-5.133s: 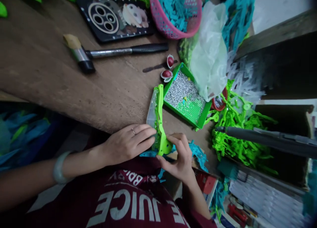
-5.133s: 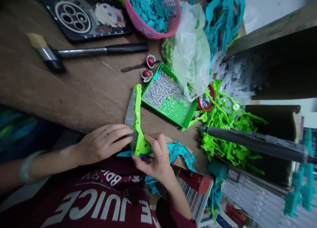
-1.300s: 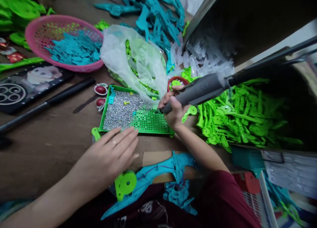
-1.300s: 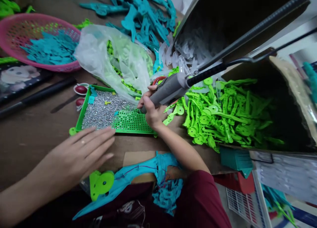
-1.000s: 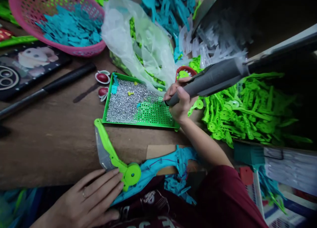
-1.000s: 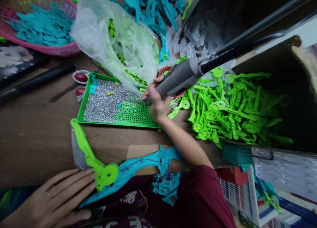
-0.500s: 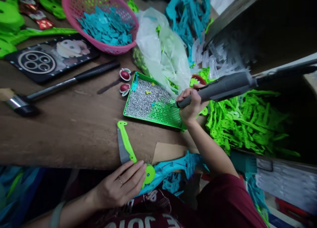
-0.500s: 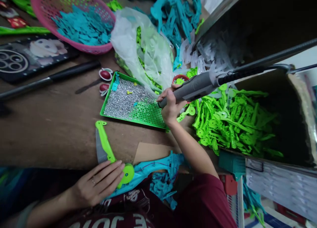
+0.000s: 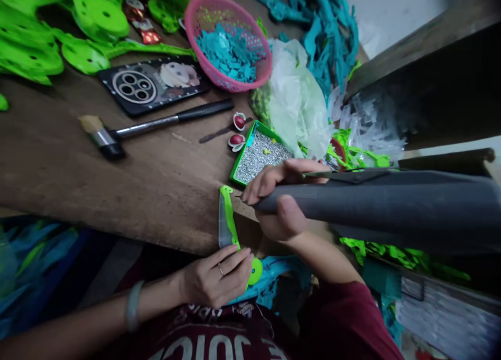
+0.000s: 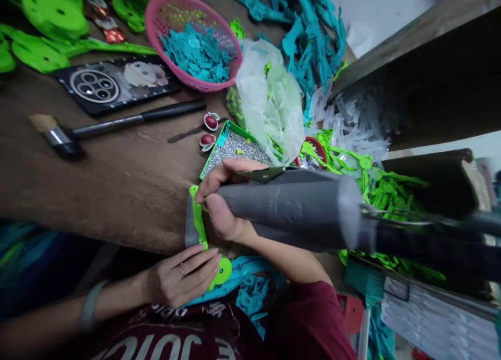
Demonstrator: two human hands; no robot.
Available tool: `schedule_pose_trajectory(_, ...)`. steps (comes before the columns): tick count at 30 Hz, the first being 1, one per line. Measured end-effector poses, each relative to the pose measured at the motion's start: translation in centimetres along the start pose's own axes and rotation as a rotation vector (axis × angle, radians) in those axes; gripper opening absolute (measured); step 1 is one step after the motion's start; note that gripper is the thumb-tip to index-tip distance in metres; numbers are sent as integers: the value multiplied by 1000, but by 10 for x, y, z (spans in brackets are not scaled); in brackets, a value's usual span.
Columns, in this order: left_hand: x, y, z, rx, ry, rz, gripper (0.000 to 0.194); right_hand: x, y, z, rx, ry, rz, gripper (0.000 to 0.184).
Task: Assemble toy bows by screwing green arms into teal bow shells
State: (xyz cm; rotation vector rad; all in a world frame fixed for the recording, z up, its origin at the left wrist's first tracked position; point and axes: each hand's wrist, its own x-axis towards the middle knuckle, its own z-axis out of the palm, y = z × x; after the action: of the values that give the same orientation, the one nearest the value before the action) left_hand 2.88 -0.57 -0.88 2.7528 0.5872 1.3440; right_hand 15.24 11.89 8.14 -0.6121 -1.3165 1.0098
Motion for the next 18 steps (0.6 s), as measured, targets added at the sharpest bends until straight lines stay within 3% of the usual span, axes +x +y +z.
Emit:
schedule_pose_trajectory(4,-2,1,1,20,19,7,24,-2,31,5,-74,-29,-39,31)
schedule_pose_trajectory(8,-3,1,1,8,44,-10,22,1,40,10,-186,-22,28,27)
schedule_pose_trajectory(12,-3,0,2,4,42,-20,24,2,49,18,-163,-59,47,27)
schedule_pose_trajectory(15,-3,0,1,0,37,-4,24,6,45,17,-124,-174,60,31)
schedule_pose_trajectory(18,-4,-3,-4,-21,9,-20,26,18,18,-2,-172,-242,98,35)
